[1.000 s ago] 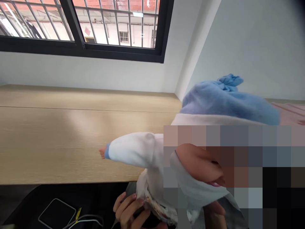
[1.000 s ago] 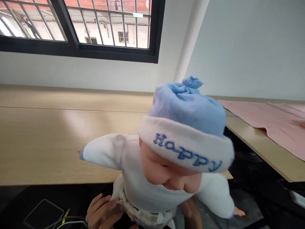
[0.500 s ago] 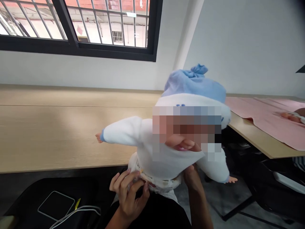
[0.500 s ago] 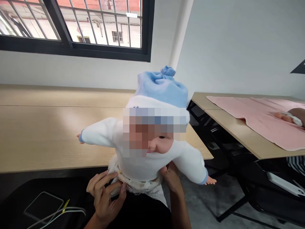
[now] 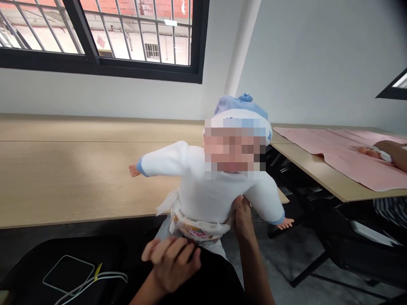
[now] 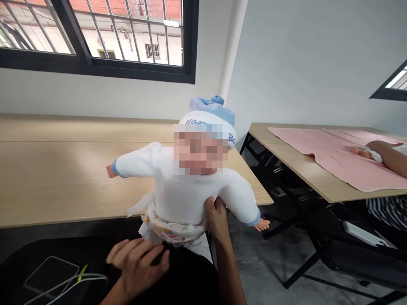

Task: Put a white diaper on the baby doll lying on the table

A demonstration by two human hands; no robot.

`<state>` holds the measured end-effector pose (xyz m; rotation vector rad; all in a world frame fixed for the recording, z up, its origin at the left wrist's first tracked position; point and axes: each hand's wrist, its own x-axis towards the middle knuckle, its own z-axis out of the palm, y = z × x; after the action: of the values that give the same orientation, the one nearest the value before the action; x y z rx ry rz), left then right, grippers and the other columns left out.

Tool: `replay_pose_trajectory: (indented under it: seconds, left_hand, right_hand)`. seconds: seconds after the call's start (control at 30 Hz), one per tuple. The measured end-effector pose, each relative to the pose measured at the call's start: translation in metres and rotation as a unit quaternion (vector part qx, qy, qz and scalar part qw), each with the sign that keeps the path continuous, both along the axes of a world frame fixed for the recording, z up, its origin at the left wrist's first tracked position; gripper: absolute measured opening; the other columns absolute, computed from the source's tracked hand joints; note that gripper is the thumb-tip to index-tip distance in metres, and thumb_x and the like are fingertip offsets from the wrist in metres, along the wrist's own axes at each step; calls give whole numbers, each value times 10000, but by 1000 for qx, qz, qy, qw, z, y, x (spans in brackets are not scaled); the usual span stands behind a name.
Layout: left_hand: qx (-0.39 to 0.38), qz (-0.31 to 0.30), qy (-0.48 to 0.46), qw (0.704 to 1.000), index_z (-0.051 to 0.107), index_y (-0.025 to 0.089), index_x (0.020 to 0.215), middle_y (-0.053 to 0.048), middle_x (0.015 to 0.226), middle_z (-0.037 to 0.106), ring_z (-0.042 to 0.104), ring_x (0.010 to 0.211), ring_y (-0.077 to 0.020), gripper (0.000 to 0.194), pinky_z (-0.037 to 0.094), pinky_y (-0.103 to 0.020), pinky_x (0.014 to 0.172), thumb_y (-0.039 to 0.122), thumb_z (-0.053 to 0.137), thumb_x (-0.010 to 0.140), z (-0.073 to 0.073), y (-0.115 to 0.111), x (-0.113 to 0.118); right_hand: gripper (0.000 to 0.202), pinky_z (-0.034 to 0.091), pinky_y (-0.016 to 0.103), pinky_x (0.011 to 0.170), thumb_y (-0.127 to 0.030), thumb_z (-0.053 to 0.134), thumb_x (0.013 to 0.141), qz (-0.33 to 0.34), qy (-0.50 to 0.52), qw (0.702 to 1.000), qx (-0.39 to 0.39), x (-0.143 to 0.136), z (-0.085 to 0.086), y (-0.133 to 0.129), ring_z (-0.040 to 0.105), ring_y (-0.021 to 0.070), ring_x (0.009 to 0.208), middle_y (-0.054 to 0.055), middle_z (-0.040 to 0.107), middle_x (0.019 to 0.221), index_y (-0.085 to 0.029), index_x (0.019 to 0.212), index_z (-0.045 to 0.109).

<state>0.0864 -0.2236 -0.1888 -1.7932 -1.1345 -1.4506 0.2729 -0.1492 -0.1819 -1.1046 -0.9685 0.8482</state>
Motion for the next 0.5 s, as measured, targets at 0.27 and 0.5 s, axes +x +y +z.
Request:
replay_pose_trajectory:
  seconds: [0.27,0.5]
  left_hand:
    - [-48,-96,-28,994,667,188,795,-13,711,649,537,857,-179,111,369,-308,878,283,663,852,5,8,42]
    - [-78,-96,-43,991,653,159,793,-22,737,640,557,848,-179,50,382,-326,872,175,683,830,15,8,39]
  right_hand:
    - [747,408,392,1046,-657,638,734,35,38,999,17,-9,6,-5,437,298,1310,150,620,1242,-130,1258,561]
    - [801,391,367,1049,-677,610,754,30,34,999,5,-17,24,-14,505,285,1242,146,626,1230,-125,1324,504]
